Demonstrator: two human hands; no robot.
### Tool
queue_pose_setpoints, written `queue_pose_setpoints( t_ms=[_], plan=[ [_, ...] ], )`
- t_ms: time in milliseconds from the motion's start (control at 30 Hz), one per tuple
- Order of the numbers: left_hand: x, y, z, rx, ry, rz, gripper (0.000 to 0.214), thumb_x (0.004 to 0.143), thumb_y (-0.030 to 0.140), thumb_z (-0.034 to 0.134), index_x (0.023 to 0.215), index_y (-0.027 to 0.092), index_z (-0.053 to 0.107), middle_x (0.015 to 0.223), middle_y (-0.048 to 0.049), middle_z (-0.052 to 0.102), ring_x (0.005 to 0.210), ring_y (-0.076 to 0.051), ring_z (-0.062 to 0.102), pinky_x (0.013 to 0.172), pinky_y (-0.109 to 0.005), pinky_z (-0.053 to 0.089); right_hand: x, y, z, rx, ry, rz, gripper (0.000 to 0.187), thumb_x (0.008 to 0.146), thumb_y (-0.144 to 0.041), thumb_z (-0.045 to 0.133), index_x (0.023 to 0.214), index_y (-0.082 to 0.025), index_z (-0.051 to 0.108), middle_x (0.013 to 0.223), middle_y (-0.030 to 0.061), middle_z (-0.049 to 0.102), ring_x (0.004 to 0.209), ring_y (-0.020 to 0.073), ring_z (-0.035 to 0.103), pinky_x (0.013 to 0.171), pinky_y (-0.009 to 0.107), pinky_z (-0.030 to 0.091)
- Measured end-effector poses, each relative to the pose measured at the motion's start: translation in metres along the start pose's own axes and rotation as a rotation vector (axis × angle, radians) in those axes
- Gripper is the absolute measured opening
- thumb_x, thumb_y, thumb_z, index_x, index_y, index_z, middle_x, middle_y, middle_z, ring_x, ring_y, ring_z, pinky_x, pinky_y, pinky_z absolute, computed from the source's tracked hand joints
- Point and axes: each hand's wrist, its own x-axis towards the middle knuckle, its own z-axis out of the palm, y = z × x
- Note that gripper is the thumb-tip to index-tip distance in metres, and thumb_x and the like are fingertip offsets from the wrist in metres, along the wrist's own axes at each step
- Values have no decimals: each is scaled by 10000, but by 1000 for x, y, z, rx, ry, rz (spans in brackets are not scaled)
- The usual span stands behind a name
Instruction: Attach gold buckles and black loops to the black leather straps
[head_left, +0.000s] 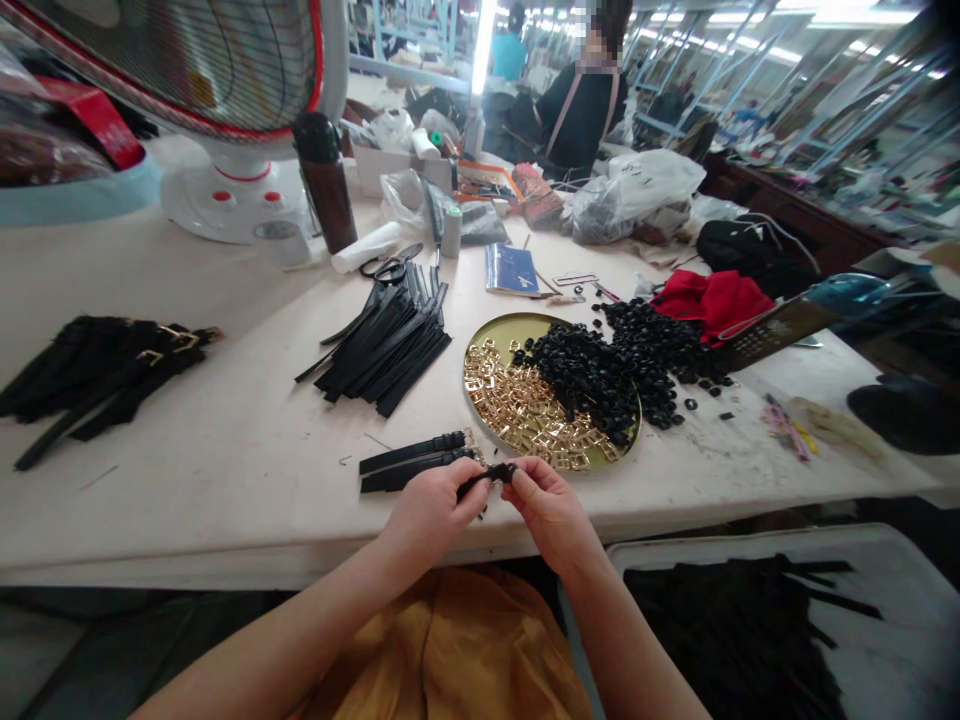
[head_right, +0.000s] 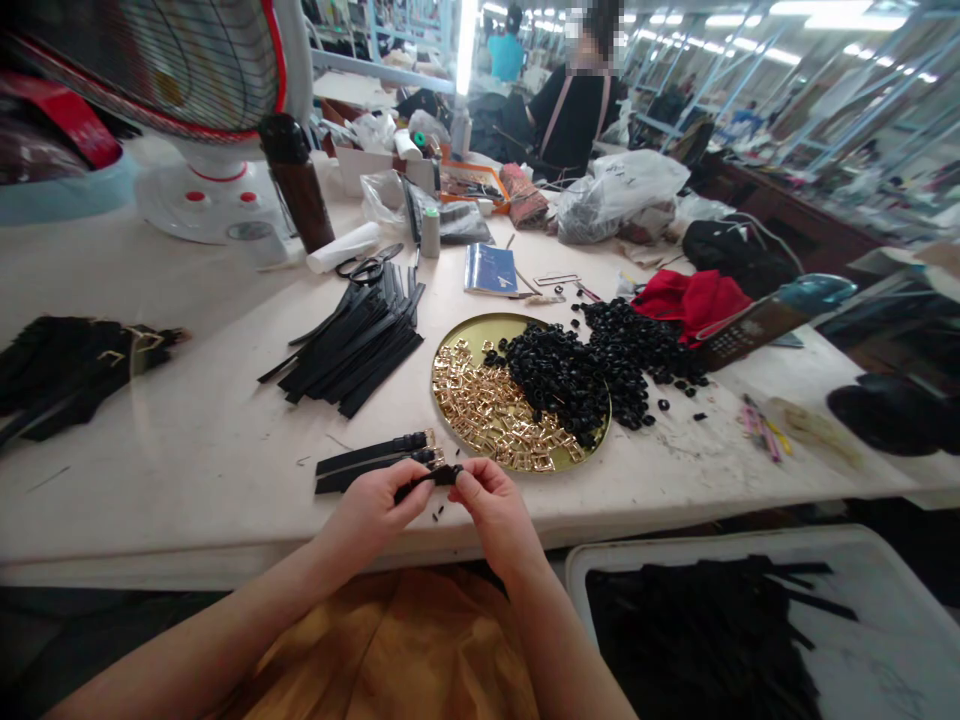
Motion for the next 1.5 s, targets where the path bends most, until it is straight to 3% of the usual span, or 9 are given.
queue_pose_setpoints(
  t_ms=[133, 267, 533, 767, 900, 1000, 1200, 1367, 1500],
  plan=[
    [-1, -1, 3, 178, -20, 34, 215, 847, 278, 396, 771, 199, 581, 706, -5, 622, 629, -130, 547, 566, -213, 329, -3, 0, 0, -177, -3, -88, 147, 707, -309, 658, 763, -193, 588, 710, -26, 564, 648, 104, 506, 676, 250, 424],
    [1, 1, 1, 309, -59, 33, 238, 849, 297, 386, 776, 201, 591, 693, -26, 632, 636, -151, 566, 549, -220, 320, -7, -3, 0, -421, 3, -279, 107, 724, -289, 630, 749, -198, 579, 814, 9, 589, 776, 156, 537, 749, 302, 430],
    [5, -5, -4, 206, -166, 31, 233, 818, 285, 417, 755, 194, 623, 679, -29, 641, 612, -160, 565, 532, -227, 309, -10, 0, -11, -658, -90, -379, 73, 761, -276, 584, 754, -206, 603, 772, 24, 612, 722, 163, 557, 677, 303, 448],
    [8, 2, -9, 135, -286, 47, 223, 795, 252, 428, 723, 193, 631, 679, -14, 644, 603, -147, 547, 532, -220, 305, -9, -2, -16, -374, -59, -37, 183, 682, -336, 664, 772, -190, 602, 645, -18, 626, 576, 130, 582, 592, 273, 457],
    [8, -2, -4, 123, -248, 28, 216, 785, 250, 434, 748, 196, 640, 676, -17, 636, 620, -155, 547, 544, -226, 320, -10, 2, -12, -437, -104, -65, 162, 679, -308, 668, 791, -193, 653, 679, -2, 649, 638, 146, 589, 634, 286, 458],
    [7, -3, 0, 77, -198, -3, 244, 812, 280, 402, 775, 179, 621, 697, -27, 627, 645, -165, 555, 571, -233, 357, -8, 0, -8, -387, -67, -71, 178, 657, -321, 685, 777, -194, 650, 691, -3, 648, 647, 145, 584, 640, 286, 459],
    [0, 3, -6, -148, -213, -1, 312, 789, 188, 410, 1093, 196, 481, 984, -59, 620, 882, -185, 572, 774, -279, 418, -7, 0, -2, -241, 20, 6, 196, 675, -350, 673, 744, -174, 620, 603, -32, 573, 559, 100, 508, 590, 240, 410],
    [0, -2, -7, -247, -156, -57, 278, 802, 178, 379, 1075, 171, 430, 789, -18, 625, 734, -146, 579, 704, -257, 433, -14, 1, 10, -235, -20, -13, 195, 690, -353, 660, 744, -178, 596, 599, -38, 552, 580, 104, 497, 612, 240, 393],
    [1, -1, -8, -295, -205, -84, 250, 803, 185, 373, 1047, 169, 425, 691, 16, 598, 599, -119, 538, 559, -219, 416, -20, -6, 14, -354, -66, -138, 210, 762, -381, 576, 826, -187, 624, 680, -7, 578, 671, 138, 520, 674, 275, 401]
  ],
)
